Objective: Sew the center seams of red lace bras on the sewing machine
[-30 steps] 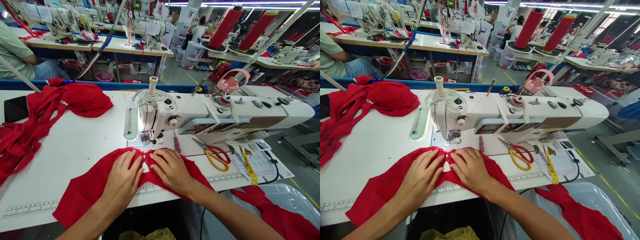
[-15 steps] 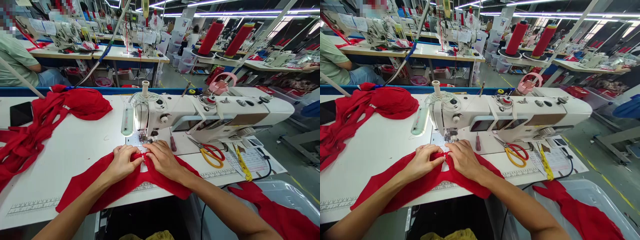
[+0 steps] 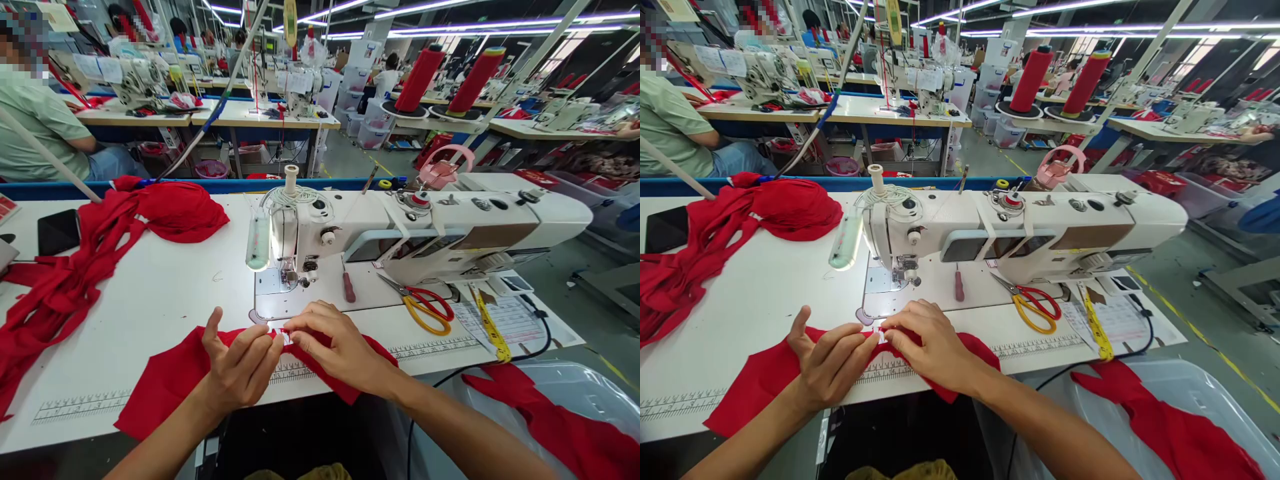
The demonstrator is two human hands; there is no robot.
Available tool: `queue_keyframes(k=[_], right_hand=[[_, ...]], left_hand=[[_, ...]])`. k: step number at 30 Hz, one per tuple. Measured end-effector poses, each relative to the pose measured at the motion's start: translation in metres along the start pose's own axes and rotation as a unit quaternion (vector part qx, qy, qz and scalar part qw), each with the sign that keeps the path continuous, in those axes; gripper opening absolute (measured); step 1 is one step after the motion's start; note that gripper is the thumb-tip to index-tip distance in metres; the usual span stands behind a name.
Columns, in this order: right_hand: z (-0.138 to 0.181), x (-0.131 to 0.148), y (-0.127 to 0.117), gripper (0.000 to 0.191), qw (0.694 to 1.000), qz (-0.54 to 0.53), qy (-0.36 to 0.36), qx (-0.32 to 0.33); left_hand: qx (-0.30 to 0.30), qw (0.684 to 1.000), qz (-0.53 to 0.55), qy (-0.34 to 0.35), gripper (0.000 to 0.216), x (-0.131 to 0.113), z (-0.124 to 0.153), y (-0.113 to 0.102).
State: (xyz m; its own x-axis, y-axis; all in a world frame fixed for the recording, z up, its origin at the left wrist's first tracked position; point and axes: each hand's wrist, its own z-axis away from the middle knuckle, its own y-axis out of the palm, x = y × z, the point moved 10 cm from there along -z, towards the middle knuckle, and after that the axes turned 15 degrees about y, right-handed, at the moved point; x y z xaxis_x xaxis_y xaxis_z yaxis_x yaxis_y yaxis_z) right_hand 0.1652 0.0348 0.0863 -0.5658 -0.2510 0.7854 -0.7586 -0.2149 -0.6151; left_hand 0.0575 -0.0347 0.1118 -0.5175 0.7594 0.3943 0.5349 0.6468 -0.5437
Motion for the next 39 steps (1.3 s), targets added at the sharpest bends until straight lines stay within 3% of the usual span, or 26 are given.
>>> queue_keyframes(k=[7, 12, 17, 19, 24, 29, 31, 33, 35, 37, 39], right_hand=[[-0.003, -0.005, 0.006, 0.008, 0.997, 0.007, 0.071, 0.018], [-0.008, -0.028, 0.024, 0.007, 0.969, -0.093, 0.192, 0.126], [-0.009, -0.034, 0.032, 0.008, 0.958, -0.092, 0.216, 0.164], [-0.010, -0.029, 0.032, 0.009, 0.969, -0.061, 0.187, 0.152], [-0.008, 0.000, 0.022, 0.016, 0.996, 0.024, 0.039, 0.077], [0.009, 0.016, 0.010, 0.013, 0.992, -0.064, -0.045, 0.098], [0.016, 0.012, -0.006, 0.011, 0.995, -0.082, -0.046, 0.018], [0.029, 0.008, -0.018, 0.009, 0.993, -0.001, -0.056, -0.100], [0.046, 0.014, -0.008, 0.022, 0.970, 0.147, -0.102, -0.163], [0.060, 0.017, 0.012, 0.030, 0.939, 0.260, -0.151, -0.166], [0.068, 0.016, 0.025, 0.030, 0.931, 0.292, -0.168, -0.143]], left_hand=[[-0.004, 1.000, -0.010, 0.006, 0.019, -0.004, 0.003, 0.001], [-0.008, 0.999, -0.021, 0.023, 0.021, -0.008, 0.002, 0.000], [-0.011, 0.999, -0.020, 0.024, 0.018, -0.008, 0.001, 0.001], [-0.009, 1.000, -0.016, 0.016, 0.020, -0.005, 0.001, 0.002], [-0.008, 1.000, 0.008, -0.018, 0.016, 0.002, 0.008, 0.007], [-0.010, 0.996, 0.028, -0.090, 0.011, 0.017, 0.018, 0.014], [-0.002, 0.990, 0.045, -0.135, 0.013, 0.027, 0.022, 0.019], [0.041, 0.977, 0.082, -0.192, 0.014, 0.040, 0.027, 0.032], [0.104, 0.959, 0.104, -0.241, 0.010, 0.051, 0.034, 0.046], [0.144, 0.952, 0.053, -0.263, 0.006, 0.059, 0.037, 0.048], [0.131, 0.960, -0.014, -0.248, 0.019, 0.059, 0.032, 0.037]])
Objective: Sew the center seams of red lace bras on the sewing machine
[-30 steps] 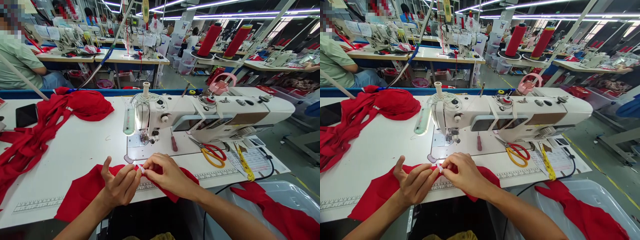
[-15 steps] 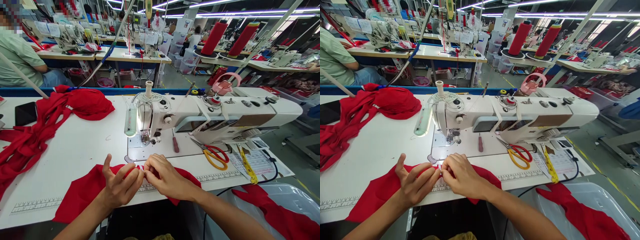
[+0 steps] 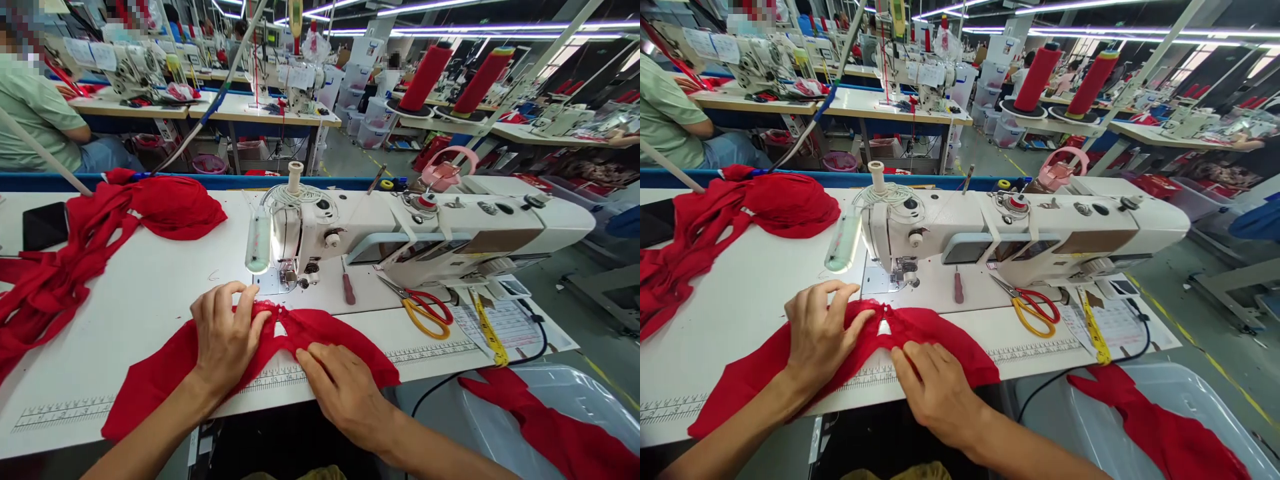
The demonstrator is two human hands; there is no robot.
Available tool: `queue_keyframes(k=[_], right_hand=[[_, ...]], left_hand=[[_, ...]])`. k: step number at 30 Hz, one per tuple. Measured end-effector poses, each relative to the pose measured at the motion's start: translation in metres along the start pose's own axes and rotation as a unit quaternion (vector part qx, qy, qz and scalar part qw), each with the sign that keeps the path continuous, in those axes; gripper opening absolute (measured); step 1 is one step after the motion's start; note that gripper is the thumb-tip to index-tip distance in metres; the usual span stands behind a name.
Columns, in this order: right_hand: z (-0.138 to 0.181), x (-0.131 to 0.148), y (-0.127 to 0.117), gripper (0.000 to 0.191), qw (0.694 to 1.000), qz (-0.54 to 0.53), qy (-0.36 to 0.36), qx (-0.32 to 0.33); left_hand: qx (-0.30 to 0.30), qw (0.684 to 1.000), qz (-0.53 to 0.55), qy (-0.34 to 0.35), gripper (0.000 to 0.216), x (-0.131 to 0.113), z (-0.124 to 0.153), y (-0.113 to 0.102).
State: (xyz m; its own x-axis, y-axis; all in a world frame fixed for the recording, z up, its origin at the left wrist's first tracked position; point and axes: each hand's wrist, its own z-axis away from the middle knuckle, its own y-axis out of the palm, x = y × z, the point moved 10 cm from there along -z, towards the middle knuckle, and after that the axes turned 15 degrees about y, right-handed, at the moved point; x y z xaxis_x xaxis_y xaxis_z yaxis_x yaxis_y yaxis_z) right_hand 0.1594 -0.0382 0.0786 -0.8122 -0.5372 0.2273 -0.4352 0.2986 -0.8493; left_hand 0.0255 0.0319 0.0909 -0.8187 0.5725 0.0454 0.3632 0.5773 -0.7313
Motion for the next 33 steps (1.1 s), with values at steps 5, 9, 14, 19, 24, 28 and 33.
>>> queue_keyframes(k=[5, 9, 14, 19, 24, 28, 33], right_hand=[[-0.003, -0.004, 0.023, 0.034, 0.995, -0.038, 0.018, 0.087], [-0.025, -0.048, 0.035, 0.032, 0.992, 0.018, 0.114, 0.056], [-0.043, -0.085, 0.037, 0.028, 0.981, 0.053, 0.175, 0.057], [-0.061, -0.054, 0.048, 0.031, 0.988, -0.113, 0.080, 0.071], [-0.064, -0.058, 0.058, 0.019, 0.984, -0.144, 0.092, 0.056], [-0.051, -0.065, 0.056, 0.032, 0.983, -0.127, 0.118, 0.064], [-0.049, -0.067, 0.058, 0.034, 0.977, -0.135, 0.142, 0.086]], left_hand=[[0.024, 0.983, 0.162, 0.083, 0.017, -0.029, 0.014, 0.014], [0.094, 0.977, 0.182, 0.066, 0.021, -0.030, 0.031, 0.040], [0.122, 0.972, 0.187, 0.078, 0.025, -0.027, 0.027, 0.043], [0.123, 0.972, 0.190, 0.069, 0.024, -0.017, 0.012, 0.052], [0.129, 0.972, 0.188, 0.063, 0.027, -0.014, 0.024, 0.060], [0.163, 0.965, 0.197, 0.053, 0.041, -0.012, 0.037, 0.061], [0.175, 0.964, 0.185, 0.073, 0.044, -0.014, 0.036, 0.061]])
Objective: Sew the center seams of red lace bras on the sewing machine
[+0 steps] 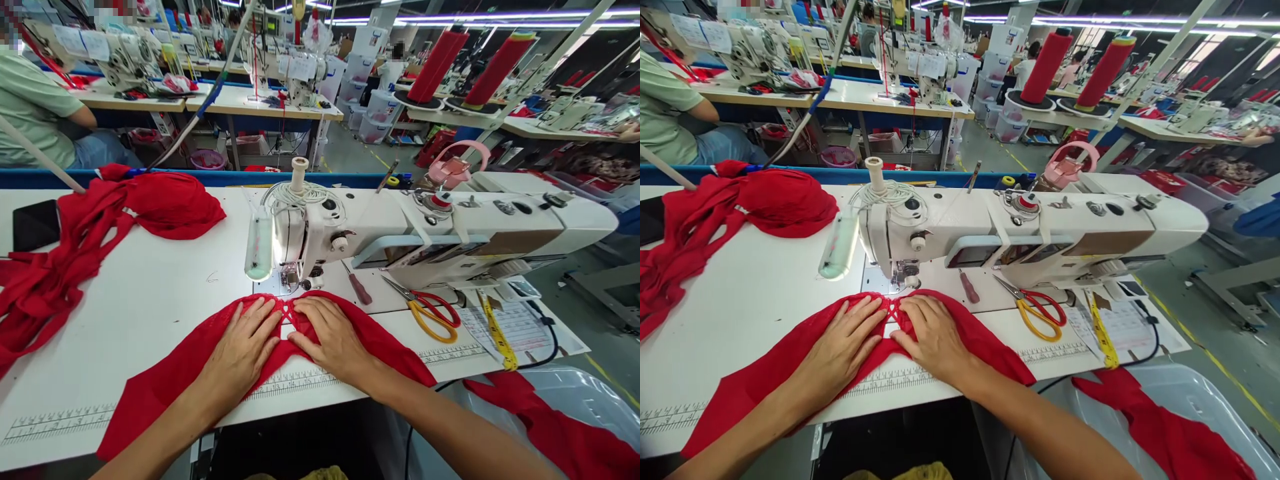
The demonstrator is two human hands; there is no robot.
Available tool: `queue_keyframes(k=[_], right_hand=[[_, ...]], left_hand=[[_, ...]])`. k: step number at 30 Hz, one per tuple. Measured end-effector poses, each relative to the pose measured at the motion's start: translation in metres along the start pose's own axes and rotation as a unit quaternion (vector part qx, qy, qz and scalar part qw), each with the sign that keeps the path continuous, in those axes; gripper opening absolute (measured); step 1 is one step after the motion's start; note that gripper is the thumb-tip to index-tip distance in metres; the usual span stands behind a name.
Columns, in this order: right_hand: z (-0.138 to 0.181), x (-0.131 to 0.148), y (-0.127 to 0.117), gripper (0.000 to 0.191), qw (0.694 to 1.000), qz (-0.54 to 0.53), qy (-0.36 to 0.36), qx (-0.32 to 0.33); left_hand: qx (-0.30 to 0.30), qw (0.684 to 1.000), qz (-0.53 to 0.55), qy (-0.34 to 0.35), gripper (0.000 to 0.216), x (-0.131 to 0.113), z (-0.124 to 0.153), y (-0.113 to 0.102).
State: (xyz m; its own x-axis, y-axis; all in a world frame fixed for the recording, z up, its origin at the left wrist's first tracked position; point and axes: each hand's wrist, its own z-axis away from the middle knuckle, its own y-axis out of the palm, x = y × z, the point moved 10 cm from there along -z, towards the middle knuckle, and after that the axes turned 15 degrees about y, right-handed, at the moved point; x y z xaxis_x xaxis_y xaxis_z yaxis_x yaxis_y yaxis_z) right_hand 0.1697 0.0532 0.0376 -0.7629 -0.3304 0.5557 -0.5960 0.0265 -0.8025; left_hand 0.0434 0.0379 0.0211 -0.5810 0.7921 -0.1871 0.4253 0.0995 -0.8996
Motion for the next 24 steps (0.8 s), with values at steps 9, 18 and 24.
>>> queue_keyframes(k=[9, 18, 24], right_hand=[[-0.003, 0.001, 0.003, 0.032, 0.998, 0.059, 0.005, 0.004], [-0.005, -0.006, 0.006, 0.039, 0.997, 0.071, 0.036, 0.008], [-0.005, -0.013, 0.007, 0.046, 0.995, 0.074, 0.058, 0.013]], left_hand=[[-0.010, 1.000, -0.021, 0.007, 0.041, 0.000, -0.001, 0.000], [-0.001, 0.998, -0.058, 0.005, 0.046, 0.000, -0.003, 0.000], [-0.017, 0.998, -0.056, 0.011, 0.045, 0.001, -0.002, -0.003]])
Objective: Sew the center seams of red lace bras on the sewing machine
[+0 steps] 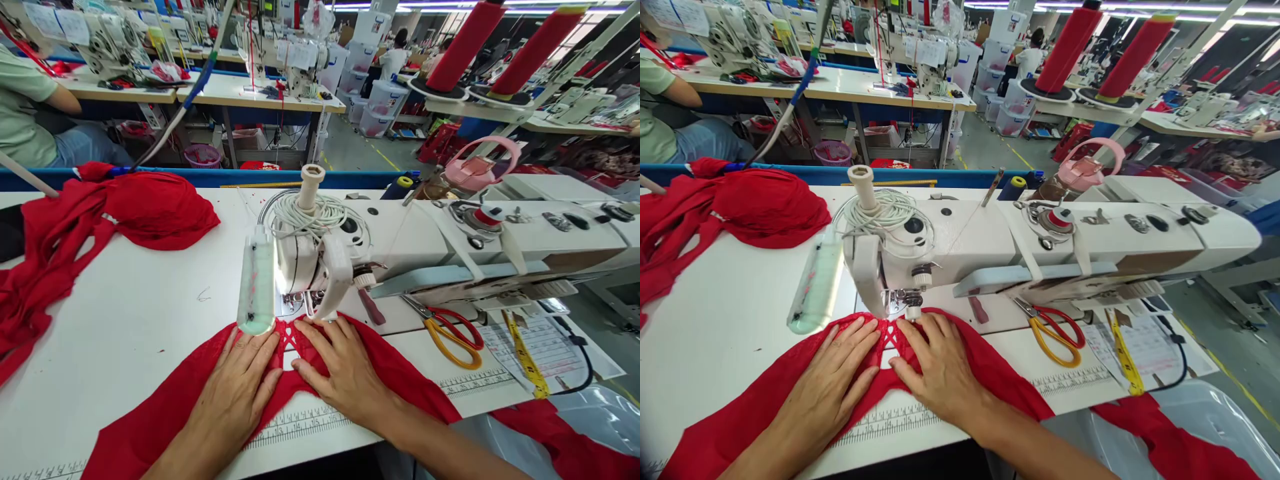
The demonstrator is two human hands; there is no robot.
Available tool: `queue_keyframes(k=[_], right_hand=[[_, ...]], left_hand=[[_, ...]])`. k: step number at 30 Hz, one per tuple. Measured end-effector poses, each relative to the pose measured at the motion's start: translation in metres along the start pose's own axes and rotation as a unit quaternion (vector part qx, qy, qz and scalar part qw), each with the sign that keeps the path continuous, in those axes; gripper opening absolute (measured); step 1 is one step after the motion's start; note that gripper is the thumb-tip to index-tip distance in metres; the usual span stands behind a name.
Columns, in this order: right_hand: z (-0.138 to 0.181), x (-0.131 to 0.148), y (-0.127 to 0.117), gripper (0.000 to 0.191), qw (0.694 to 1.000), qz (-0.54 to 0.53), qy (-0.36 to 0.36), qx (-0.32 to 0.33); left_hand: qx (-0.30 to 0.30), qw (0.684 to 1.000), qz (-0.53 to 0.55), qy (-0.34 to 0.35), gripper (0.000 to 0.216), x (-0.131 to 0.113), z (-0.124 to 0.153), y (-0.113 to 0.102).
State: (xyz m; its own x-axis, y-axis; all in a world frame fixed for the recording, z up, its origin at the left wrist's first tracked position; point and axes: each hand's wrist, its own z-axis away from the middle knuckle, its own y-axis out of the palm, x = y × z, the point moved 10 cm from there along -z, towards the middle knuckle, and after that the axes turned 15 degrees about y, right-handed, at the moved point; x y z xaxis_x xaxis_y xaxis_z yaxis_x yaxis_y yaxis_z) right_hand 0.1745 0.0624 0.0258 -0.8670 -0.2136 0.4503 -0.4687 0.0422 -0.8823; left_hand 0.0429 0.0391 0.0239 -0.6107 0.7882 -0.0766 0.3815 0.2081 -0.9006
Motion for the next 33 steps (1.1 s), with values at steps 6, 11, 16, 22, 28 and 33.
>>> queue_keyframes(k=[6, 11, 16, 22, 28, 33], right_hand=[[0.002, 0.001, 0.001, 0.053, 0.999, 0.040, -0.018, -0.002], [0.002, -0.001, 0.002, 0.056, 0.998, 0.052, -0.016, 0.024], [0.003, -0.001, 0.002, 0.054, 0.999, 0.048, -0.018, 0.013], [0.002, -0.001, 0.000, 0.054, 0.999, 0.042, -0.017, 0.009], [0.002, -0.002, 0.003, 0.053, 0.999, 0.024, -0.011, 0.039], [0.001, -0.001, 0.002, 0.054, 0.999, 0.008, -0.013, 0.040]], left_hand=[[0.022, 1.000, 0.011, -0.014, 0.045, 0.003, 0.001, 0.004], [0.059, 0.998, 0.010, -0.021, 0.046, 0.003, 0.004, 0.012], [0.064, 0.997, 0.028, -0.036, 0.048, 0.004, 0.005, 0.013], [0.061, 0.998, 0.018, -0.018, 0.043, 0.001, -0.001, 0.008], [0.062, 0.998, 0.024, -0.015, 0.044, 0.002, -0.001, 0.009], [0.057, 0.998, 0.035, -0.017, 0.044, 0.002, 0.000, 0.006]])
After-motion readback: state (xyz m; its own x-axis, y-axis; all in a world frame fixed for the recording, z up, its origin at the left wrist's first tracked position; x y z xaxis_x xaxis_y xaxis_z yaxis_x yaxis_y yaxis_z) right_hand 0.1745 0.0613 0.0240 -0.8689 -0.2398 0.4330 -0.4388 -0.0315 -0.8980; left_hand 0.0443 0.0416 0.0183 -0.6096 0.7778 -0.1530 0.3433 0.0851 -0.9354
